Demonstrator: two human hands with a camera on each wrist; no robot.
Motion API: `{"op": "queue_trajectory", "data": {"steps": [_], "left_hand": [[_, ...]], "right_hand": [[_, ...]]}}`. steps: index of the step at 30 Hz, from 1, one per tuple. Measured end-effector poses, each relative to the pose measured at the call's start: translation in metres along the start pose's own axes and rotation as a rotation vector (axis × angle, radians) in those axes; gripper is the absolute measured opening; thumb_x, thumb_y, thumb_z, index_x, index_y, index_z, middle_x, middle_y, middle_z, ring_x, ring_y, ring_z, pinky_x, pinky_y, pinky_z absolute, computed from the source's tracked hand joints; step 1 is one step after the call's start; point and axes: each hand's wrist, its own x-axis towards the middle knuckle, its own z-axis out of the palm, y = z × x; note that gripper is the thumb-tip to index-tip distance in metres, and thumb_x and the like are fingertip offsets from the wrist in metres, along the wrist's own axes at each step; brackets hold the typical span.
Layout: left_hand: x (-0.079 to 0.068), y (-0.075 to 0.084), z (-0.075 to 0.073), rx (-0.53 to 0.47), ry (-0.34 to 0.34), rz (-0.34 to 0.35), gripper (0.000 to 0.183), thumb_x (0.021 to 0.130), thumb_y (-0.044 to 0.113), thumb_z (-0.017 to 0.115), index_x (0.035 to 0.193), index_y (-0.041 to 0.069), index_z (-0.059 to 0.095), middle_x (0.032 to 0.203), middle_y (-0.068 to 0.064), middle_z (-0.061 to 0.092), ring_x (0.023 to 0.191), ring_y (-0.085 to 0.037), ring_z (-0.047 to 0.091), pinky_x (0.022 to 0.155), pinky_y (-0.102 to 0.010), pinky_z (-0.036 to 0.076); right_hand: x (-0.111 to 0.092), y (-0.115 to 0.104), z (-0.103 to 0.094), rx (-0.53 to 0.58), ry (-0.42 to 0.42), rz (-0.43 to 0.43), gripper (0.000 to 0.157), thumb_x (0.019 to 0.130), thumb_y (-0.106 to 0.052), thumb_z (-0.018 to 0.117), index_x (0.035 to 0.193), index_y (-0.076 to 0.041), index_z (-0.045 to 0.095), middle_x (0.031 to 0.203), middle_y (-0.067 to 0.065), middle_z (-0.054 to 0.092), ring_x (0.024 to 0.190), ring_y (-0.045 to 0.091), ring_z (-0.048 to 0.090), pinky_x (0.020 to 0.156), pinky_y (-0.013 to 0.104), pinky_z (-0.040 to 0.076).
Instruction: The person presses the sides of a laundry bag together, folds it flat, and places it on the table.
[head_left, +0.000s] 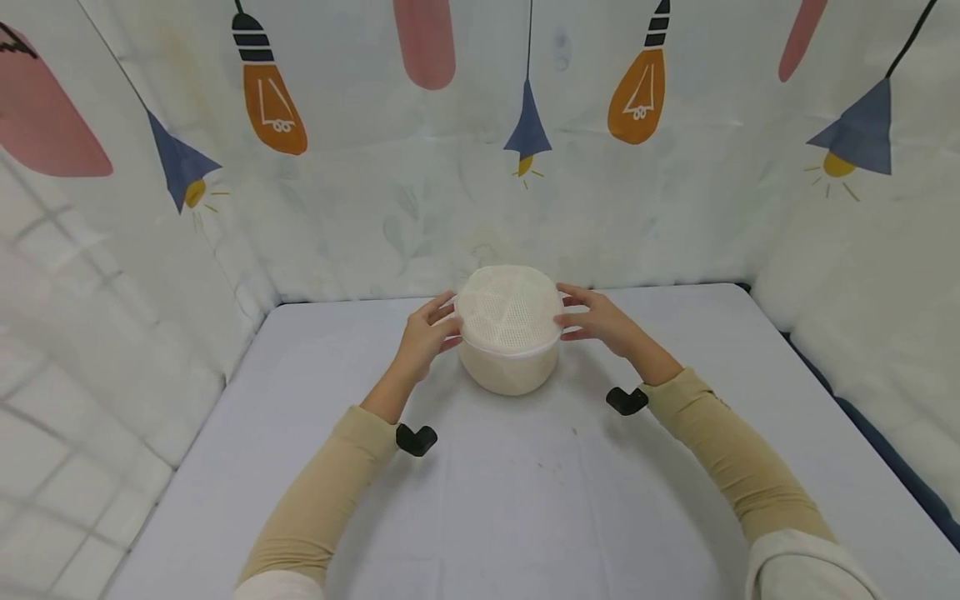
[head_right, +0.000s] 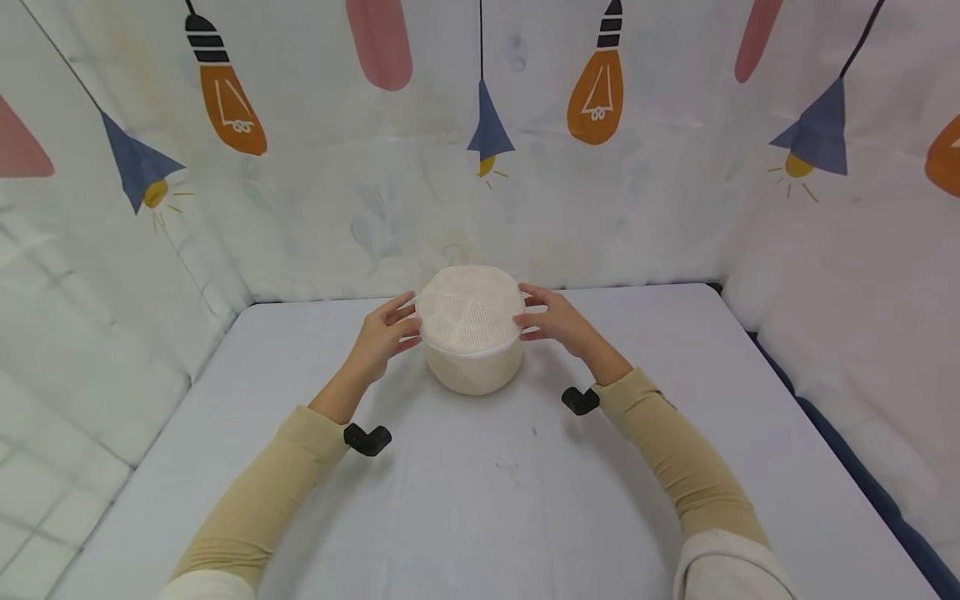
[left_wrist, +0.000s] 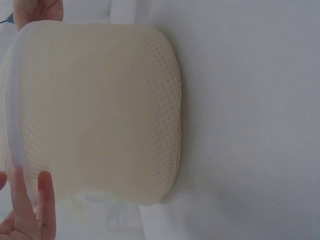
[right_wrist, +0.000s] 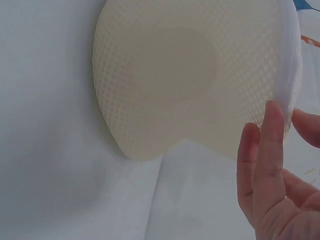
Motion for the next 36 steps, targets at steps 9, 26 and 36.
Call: {"op": "queue_trajectory", "data": {"steps": [9, 26, 36], "left_hand": [[0.001, 0.003, -0.001, 0.005, -0.057, -0.038, 0.061, 0.084, 0.0, 0.061, 0.14, 0.014, 0.042, 0.138, -0.006, 0.043, 0.108, -0.023, 0.055, 0.084, -0.033, 0.05], [0.001, 0.003, -0.003, 0.029, -0.068, -0.059, 0.061, 0.084, -0.001, 0.059, 0.14, 0.016, 0.042, 0.137, -0.006, 0.041, 0.111, -0.024, 0.052, 0.082, -0.033, 0.051], [-0.011, 0.019, -0.001, 0.027, -0.092, -0.089, 0.062, 0.085, -0.004, 0.057, 0.142, 0.011, 0.037, 0.139, -0.011, 0.039, 0.114, -0.027, 0.05, 0.086, -0.036, 0.049]], "right_hand": [[0.003, 0.0, 0.001, -0.026, -0.001, 0.014, 0.073, 0.086, -0.005, 0.066, 0.147, -0.016, 0.027, 0.139, 0.015, 0.031, 0.105, 0.029, 0.056, 0.082, 0.036, 0.051], [0.01, -0.001, -0.001, 0.036, -0.057, 0.044, 0.078, 0.085, -0.003, 0.066, 0.148, -0.018, 0.023, 0.142, 0.016, 0.028, 0.111, 0.032, 0.051, 0.085, 0.038, 0.05], [0.008, -0.004, 0.003, 0.046, -0.06, 0.054, 0.077, 0.084, -0.003, 0.066, 0.148, -0.015, 0.024, 0.14, 0.016, 0.031, 0.107, 0.029, 0.054, 0.085, 0.037, 0.05]]}}
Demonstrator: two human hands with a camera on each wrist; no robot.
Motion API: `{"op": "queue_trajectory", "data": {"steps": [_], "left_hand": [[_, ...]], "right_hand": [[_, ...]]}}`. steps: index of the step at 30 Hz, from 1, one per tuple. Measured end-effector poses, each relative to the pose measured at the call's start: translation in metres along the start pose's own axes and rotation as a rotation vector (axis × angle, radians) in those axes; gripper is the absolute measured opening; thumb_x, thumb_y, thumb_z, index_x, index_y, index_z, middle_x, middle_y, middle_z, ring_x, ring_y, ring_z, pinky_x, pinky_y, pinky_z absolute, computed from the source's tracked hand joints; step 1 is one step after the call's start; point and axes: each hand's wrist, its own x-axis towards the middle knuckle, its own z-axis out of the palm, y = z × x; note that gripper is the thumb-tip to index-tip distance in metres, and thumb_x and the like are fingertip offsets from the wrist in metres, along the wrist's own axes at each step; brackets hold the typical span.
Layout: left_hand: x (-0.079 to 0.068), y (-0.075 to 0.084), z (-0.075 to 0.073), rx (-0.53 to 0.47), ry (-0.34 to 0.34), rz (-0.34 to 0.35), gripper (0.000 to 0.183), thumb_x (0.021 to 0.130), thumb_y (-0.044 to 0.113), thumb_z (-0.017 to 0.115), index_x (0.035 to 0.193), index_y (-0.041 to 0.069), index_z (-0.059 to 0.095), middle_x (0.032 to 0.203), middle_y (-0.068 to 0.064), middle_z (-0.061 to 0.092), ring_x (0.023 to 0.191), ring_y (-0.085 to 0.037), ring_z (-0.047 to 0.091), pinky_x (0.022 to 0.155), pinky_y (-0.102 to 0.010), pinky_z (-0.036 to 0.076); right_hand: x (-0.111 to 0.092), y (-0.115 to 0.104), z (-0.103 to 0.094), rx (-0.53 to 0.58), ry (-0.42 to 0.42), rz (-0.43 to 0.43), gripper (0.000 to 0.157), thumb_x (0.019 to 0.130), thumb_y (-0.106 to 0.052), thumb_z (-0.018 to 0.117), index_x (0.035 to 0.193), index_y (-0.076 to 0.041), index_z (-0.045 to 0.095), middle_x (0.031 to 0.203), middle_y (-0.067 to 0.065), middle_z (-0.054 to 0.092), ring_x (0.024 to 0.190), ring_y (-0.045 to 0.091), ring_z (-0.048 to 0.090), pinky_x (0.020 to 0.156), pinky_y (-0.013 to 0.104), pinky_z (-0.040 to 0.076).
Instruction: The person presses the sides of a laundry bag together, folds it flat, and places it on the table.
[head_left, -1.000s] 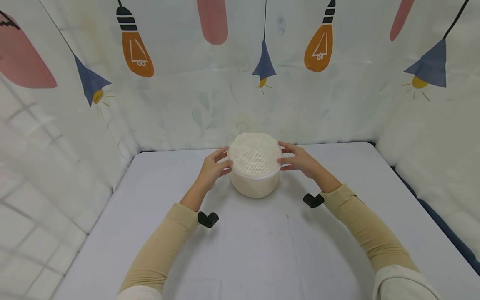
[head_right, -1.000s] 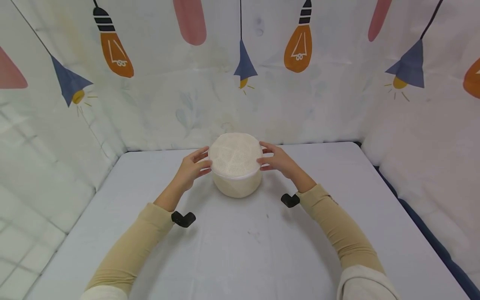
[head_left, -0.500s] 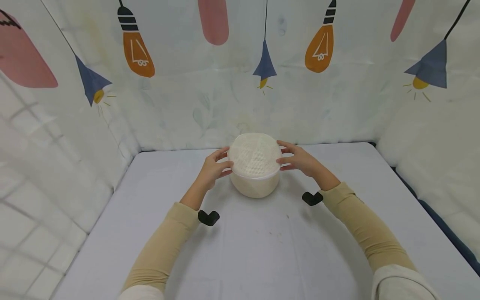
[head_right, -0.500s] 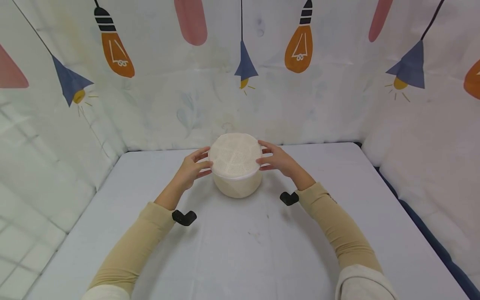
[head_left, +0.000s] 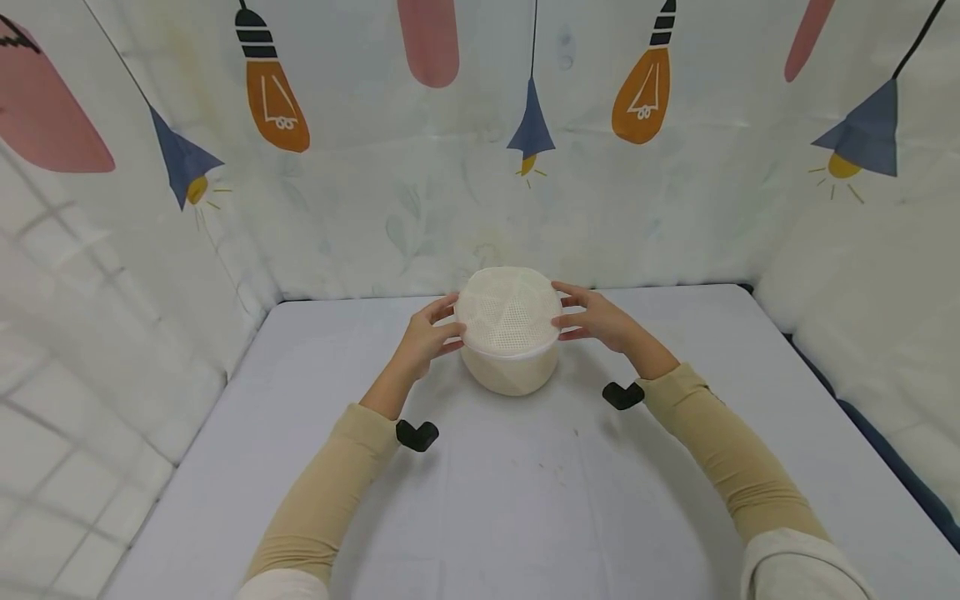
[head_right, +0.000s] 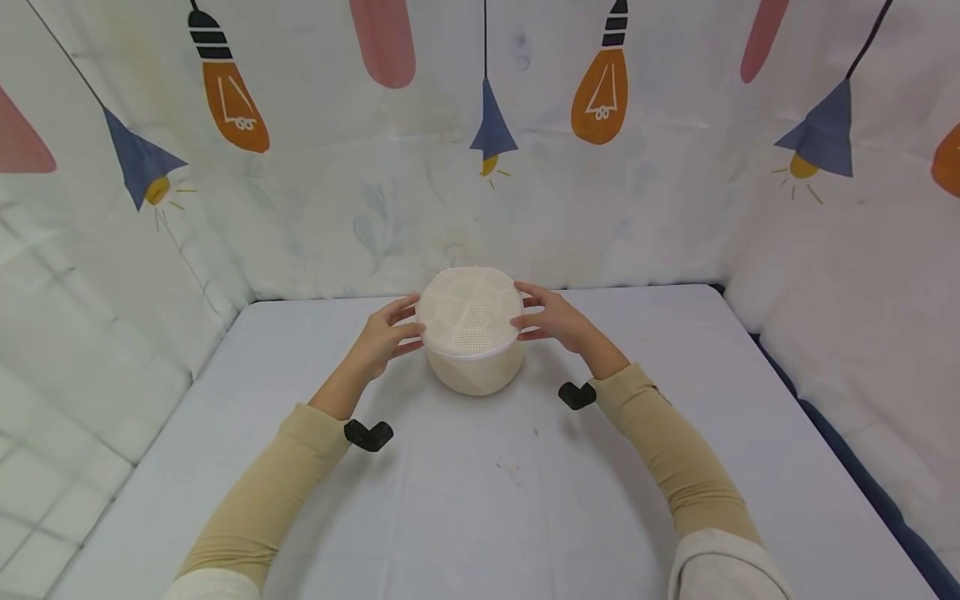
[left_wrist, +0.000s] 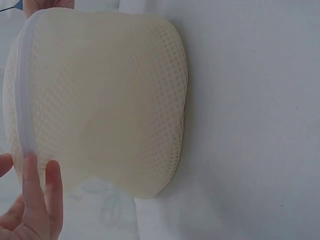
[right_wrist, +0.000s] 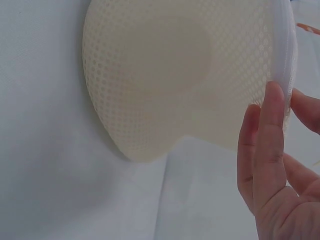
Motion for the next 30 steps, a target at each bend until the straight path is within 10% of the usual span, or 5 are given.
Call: {"op": "queue_trajectory", "data": {"steps": [30], "left_hand": [[0.016, -0.026, -0.006, -0.021, 0.015, -0.003, 0.06, 0.084, -0.002, 0.059, 0.14, 0.014, 0.042, 0.138, -0.007, 0.042, 0.113, -0.024, 0.05, 0.084, -0.034, 0.05]], "right_hand": [[0.008, 0.018, 0.002, 0.029, 0.011, 0.007, 0.08, 0.082, -0.001, 0.068, 0.148, -0.015, 0.026, 0.14, 0.017, 0.031, 0.104, 0.028, 0.056, 0.085, 0.04, 0.049]]}}
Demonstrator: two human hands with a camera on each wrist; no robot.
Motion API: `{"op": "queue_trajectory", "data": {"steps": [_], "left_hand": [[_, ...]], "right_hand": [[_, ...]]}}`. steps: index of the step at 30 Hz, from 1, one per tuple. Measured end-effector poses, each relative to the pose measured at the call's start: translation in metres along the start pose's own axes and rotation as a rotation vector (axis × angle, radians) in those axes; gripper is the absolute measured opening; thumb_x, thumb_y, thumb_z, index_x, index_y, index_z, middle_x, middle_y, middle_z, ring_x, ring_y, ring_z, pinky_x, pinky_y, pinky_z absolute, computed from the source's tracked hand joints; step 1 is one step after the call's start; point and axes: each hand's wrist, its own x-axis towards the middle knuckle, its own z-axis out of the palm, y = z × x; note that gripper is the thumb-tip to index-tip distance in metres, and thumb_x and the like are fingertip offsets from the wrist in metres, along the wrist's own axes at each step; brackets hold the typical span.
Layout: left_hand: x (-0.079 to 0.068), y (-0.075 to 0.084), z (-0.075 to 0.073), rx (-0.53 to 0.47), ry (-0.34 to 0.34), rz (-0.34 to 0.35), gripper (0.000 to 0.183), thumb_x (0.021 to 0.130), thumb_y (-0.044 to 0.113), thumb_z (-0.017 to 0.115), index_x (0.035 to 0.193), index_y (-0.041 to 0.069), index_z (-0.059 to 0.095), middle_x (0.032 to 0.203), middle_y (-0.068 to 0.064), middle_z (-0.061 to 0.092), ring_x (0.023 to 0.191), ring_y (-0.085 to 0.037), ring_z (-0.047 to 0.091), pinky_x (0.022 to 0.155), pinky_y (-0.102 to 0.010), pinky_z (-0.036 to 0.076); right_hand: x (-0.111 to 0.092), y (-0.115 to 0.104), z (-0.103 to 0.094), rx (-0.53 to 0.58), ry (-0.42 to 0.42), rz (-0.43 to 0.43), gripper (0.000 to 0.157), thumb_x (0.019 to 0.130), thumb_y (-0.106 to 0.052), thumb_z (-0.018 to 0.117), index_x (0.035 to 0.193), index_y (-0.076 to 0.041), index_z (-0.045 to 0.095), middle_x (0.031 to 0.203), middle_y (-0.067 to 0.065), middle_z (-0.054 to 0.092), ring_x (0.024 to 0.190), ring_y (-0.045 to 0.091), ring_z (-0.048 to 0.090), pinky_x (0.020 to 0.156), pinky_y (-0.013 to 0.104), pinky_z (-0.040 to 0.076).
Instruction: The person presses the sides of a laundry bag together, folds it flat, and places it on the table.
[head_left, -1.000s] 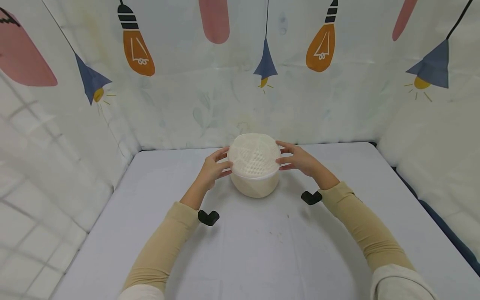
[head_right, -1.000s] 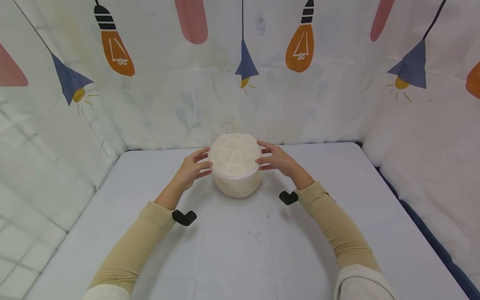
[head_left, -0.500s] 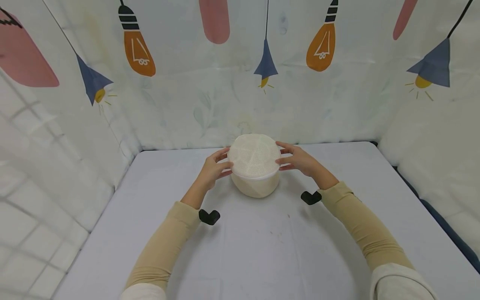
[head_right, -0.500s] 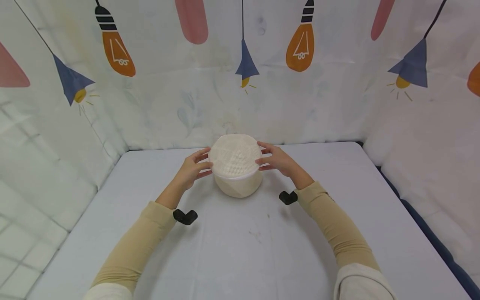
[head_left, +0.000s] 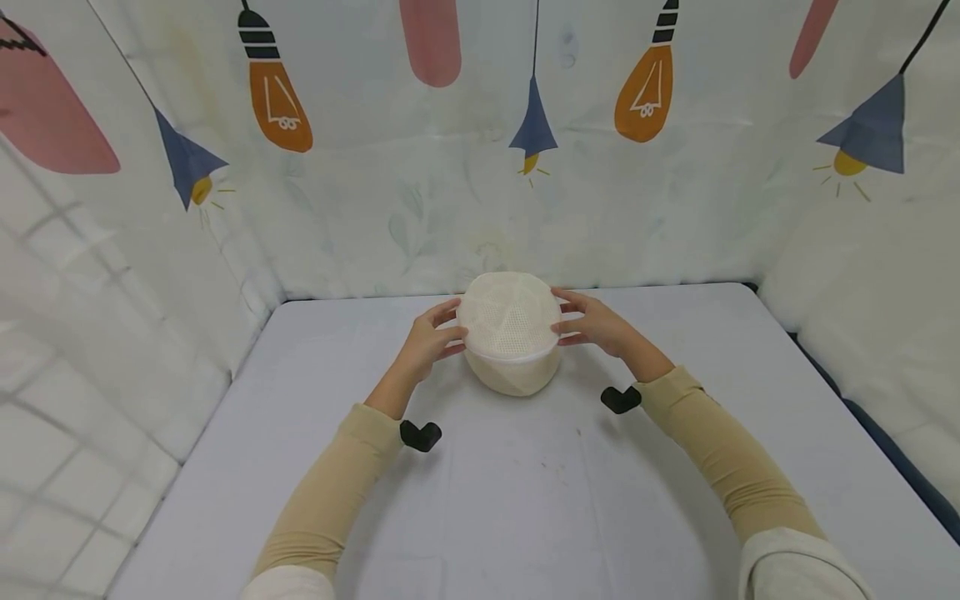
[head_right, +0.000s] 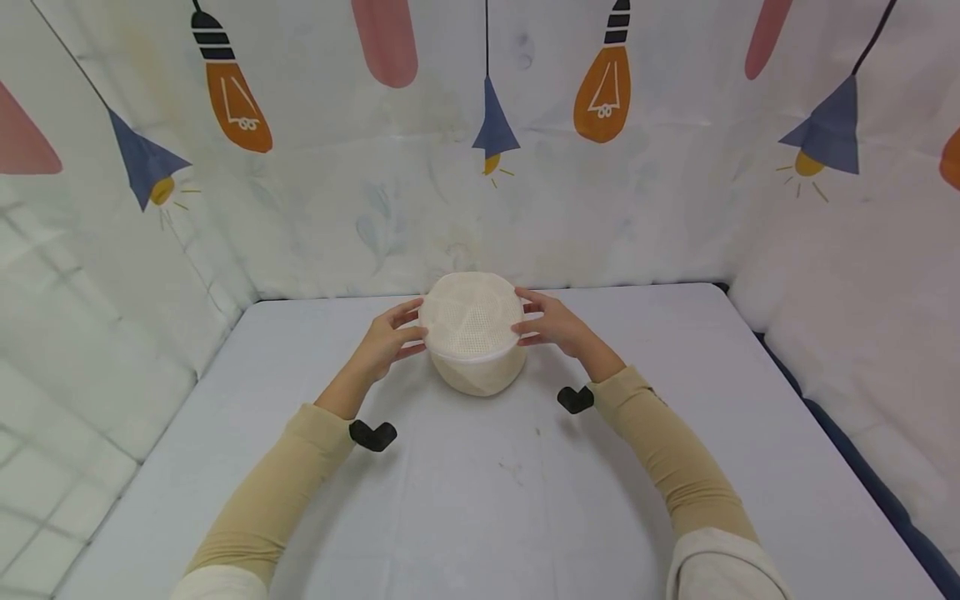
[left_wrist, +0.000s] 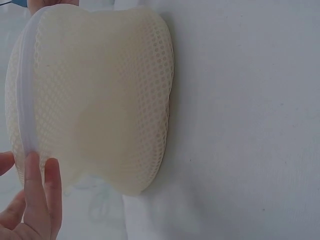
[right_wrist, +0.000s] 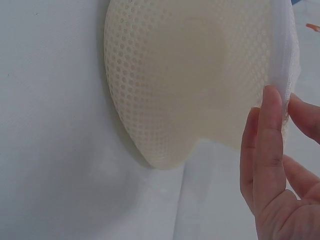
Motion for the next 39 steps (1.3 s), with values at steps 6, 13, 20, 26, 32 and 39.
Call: {"op": "queue_trajectory", "data": {"steps": [6, 13, 20, 26, 32, 39], "left_hand": [[0.002, -0.007, 0.001, 0.016, 0.016, 0.011, 0.06, 0.085, -0.002, 0.059, 0.14, 0.013, 0.041, 0.137, -0.008, 0.042, 0.114, -0.024, 0.05, 0.084, -0.036, 0.05], [0.002, -0.01, 0.002, 0.023, 0.023, -0.003, 0.059, 0.084, -0.002, 0.059, 0.139, 0.013, 0.042, 0.137, -0.007, 0.042, 0.113, -0.024, 0.05, 0.083, -0.035, 0.051], [0.003, -0.013, 0.001, 0.022, 0.043, -0.019, 0.058, 0.084, -0.002, 0.06, 0.138, 0.015, 0.044, 0.136, -0.008, 0.042, 0.112, -0.025, 0.051, 0.082, -0.034, 0.051], [0.004, -0.015, 0.002, 0.033, 0.052, -0.03, 0.059, 0.084, -0.002, 0.061, 0.138, 0.017, 0.045, 0.138, -0.008, 0.041, 0.112, -0.025, 0.052, 0.081, -0.032, 0.052], [0.006, -0.018, 0.003, 0.023, 0.061, -0.041, 0.059, 0.084, -0.003, 0.062, 0.137, 0.018, 0.046, 0.137, -0.007, 0.042, 0.112, -0.025, 0.052, 0.08, -0.032, 0.052], [0.007, -0.019, 0.004, 0.032, 0.065, -0.041, 0.059, 0.084, -0.001, 0.062, 0.137, 0.019, 0.047, 0.137, -0.006, 0.042, 0.112, -0.025, 0.052, 0.08, -0.032, 0.052]], "right_hand": [[0.001, 0.005, 0.001, -0.004, 0.015, 0.016, 0.078, 0.082, -0.001, 0.068, 0.147, -0.018, 0.029, 0.137, 0.015, 0.035, 0.104, 0.029, 0.055, 0.083, 0.038, 0.051], [0.002, 0.011, 0.002, -0.013, 0.015, 0.029, 0.078, 0.083, 0.0, 0.068, 0.148, -0.017, 0.027, 0.139, 0.016, 0.033, 0.106, 0.03, 0.054, 0.082, 0.038, 0.051], [0.004, 0.014, 0.005, -0.004, 0.018, 0.032, 0.079, 0.083, 0.001, 0.067, 0.148, -0.015, 0.026, 0.138, 0.017, 0.033, 0.104, 0.03, 0.055, 0.082, 0.038, 0.051], [0.003, 0.015, 0.005, -0.018, 0.013, 0.04, 0.077, 0.084, -0.001, 0.066, 0.148, -0.016, 0.025, 0.139, 0.016, 0.032, 0.105, 0.029, 0.055, 0.082, 0.037, 0.051], [0.003, 0.014, 0.007, -0.034, 0.024, 0.065, 0.077, 0.084, -0.002, 0.066, 0.148, -0.017, 0.025, 0.141, 0.017, 0.03, 0.104, 0.029, 0.055, 0.081, 0.037, 0.051], [0.004, 0.015, 0.007, -0.032, 0.03, 0.075, 0.078, 0.084, -0.001, 0.066, 0.148, -0.018, 0.025, 0.141, 0.016, 0.03, 0.103, 0.029, 0.056, 0.081, 0.037, 0.052]]}}
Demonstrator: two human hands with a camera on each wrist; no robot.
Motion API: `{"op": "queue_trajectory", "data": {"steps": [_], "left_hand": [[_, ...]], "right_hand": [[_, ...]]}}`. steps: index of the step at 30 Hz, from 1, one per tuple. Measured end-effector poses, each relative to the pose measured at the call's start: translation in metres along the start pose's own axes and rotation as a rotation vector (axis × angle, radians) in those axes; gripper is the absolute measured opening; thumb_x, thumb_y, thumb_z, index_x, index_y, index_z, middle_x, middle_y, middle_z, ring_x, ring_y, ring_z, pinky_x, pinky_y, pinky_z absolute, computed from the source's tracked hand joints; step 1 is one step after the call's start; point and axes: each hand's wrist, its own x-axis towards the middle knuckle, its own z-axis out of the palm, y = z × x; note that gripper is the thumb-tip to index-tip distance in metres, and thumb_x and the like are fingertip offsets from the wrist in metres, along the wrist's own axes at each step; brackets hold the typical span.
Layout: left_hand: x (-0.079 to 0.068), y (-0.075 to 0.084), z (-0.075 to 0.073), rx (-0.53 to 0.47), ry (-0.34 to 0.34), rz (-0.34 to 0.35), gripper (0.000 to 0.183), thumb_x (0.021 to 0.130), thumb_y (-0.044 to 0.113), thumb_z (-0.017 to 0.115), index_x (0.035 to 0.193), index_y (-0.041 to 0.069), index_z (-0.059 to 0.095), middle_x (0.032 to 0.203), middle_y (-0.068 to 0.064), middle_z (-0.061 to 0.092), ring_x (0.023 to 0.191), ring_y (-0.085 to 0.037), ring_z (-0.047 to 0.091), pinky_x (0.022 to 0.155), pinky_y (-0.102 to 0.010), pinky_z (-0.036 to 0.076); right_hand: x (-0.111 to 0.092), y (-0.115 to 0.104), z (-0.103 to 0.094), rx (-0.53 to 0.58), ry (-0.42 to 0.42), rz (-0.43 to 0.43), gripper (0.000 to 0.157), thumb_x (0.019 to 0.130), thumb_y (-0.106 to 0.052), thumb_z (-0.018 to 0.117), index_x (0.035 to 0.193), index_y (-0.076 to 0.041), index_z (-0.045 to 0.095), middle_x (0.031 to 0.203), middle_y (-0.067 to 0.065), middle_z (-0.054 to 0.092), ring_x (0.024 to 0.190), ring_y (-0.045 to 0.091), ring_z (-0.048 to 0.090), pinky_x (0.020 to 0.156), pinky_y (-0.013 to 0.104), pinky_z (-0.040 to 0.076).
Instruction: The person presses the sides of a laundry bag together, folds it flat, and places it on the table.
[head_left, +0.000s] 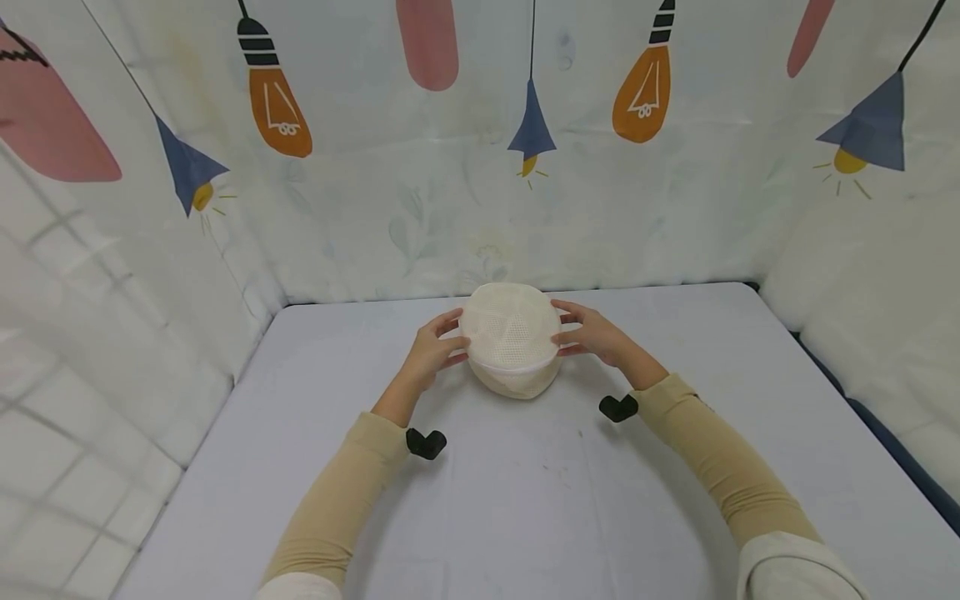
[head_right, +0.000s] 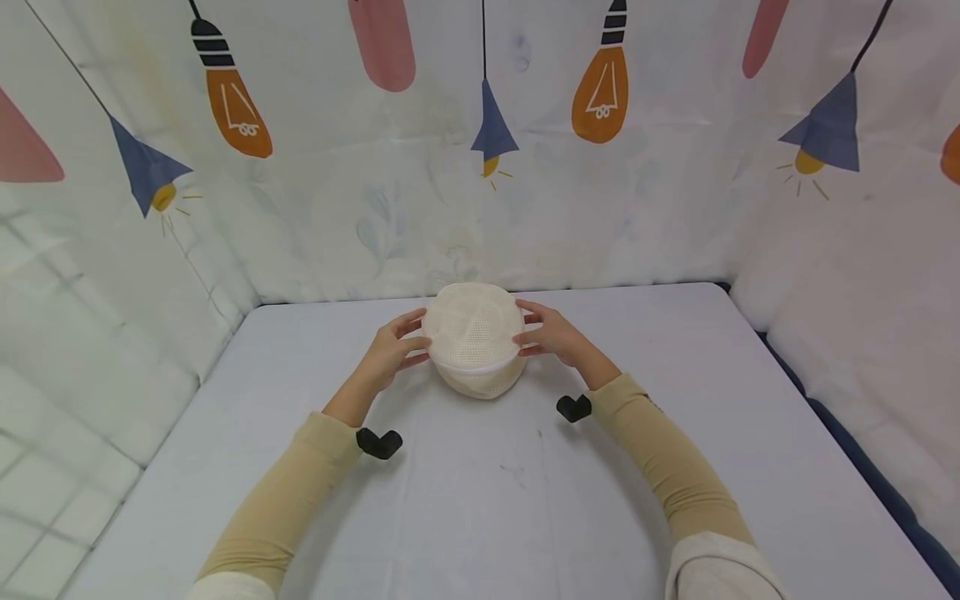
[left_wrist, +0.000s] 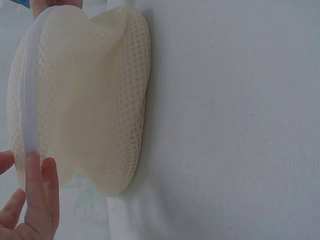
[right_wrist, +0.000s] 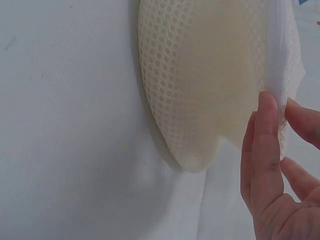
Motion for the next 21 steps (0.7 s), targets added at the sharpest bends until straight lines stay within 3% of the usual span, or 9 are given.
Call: {"op": "queue_trajectory", "data": {"steps": [21], "left_hand": [[0.0013, -0.0069, 0.0016, 0.001, -0.003, -0.011, 0.059, 0.083, -0.002, 0.063, 0.137, 0.017, 0.047, 0.135, -0.007, 0.043, 0.11, -0.025, 0.053, 0.079, -0.031, 0.052]], "right_hand": [[0.0048, 0.0091, 0.0005, 0.001, 0.012, 0.007, 0.077, 0.084, 0.003, 0.065, 0.148, -0.018, 0.026, 0.141, 0.017, 0.03, 0.102, 0.03, 0.055, 0.081, 0.038, 0.051]]}}
